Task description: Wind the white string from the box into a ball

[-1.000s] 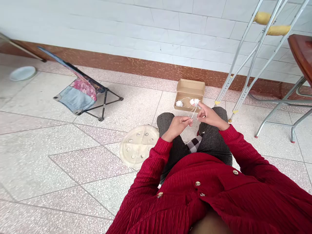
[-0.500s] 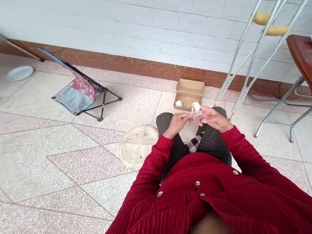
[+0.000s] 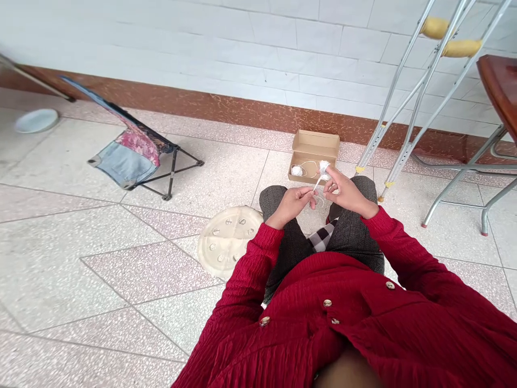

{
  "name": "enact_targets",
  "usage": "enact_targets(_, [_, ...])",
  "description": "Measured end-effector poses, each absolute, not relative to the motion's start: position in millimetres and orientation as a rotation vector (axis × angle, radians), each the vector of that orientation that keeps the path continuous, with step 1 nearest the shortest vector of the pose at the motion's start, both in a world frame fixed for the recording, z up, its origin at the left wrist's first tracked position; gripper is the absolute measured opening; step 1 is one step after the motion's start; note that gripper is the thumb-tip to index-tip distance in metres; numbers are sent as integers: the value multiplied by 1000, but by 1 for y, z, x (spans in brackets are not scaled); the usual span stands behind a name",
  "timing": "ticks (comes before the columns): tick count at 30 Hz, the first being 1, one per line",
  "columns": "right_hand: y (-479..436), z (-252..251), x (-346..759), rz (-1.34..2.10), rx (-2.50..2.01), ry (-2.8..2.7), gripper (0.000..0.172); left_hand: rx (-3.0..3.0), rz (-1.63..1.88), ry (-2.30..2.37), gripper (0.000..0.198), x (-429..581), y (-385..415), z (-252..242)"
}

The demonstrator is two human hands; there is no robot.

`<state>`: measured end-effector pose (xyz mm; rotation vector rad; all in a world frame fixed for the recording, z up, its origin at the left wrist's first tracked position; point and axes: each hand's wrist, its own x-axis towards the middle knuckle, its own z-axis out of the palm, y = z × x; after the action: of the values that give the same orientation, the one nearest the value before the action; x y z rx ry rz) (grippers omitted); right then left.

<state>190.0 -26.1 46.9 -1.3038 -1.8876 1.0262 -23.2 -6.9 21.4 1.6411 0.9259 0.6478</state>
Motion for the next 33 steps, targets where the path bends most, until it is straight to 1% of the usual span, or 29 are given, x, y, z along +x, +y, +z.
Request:
enact_targets(2, [-26, 57, 191, 973, -1303, -1927, 82, 1598, 650, 874, 31, -24, -6, 19])
enact_targets(8, [-26, 72, 190, 838, -1229, -2033, 75, 1647, 641, 780, 39, -32, -1, 25])
enact_targets(17, [-9, 96, 199, 336, -1252, -2254, 69, 1668, 573, 747, 34, -35, 10, 24])
enact_targets(19, [-3, 99, 204, 248, -1268, -2289, 65, 1667, 565, 739, 34, -39, 10, 27])
enact_targets(21, [2, 98, 210, 175, -1315, -2321, 55, 1672, 569, 737, 35, -46, 13, 29])
enact_targets(24, [6, 92, 219, 183, -1407, -2364, 30, 1694, 598, 797, 35, -56, 19, 29])
enact_targets(26, [6, 88, 221, 265, -1447, -2340, 19, 1732, 647, 922, 32, -59, 25, 26])
enact_targets(28, [4, 88, 220, 341, -1457, -2267, 17, 1778, 753, 1080, 24, -56, 28, 23])
enact_targets(29, [4, 89, 218, 367, -1451, -2227, 18, 1799, 827, 1144, 25, -53, 29, 23])
enact_targets(31, [3, 93, 214, 402, -1438, -2151, 19, 1838, 971, 1196, 36, -44, 26, 27])
enact_targets(33, [4, 97, 210, 436, -1423, -2089, 23, 1870, 1063, 1159, 39, -32, 20, 33])
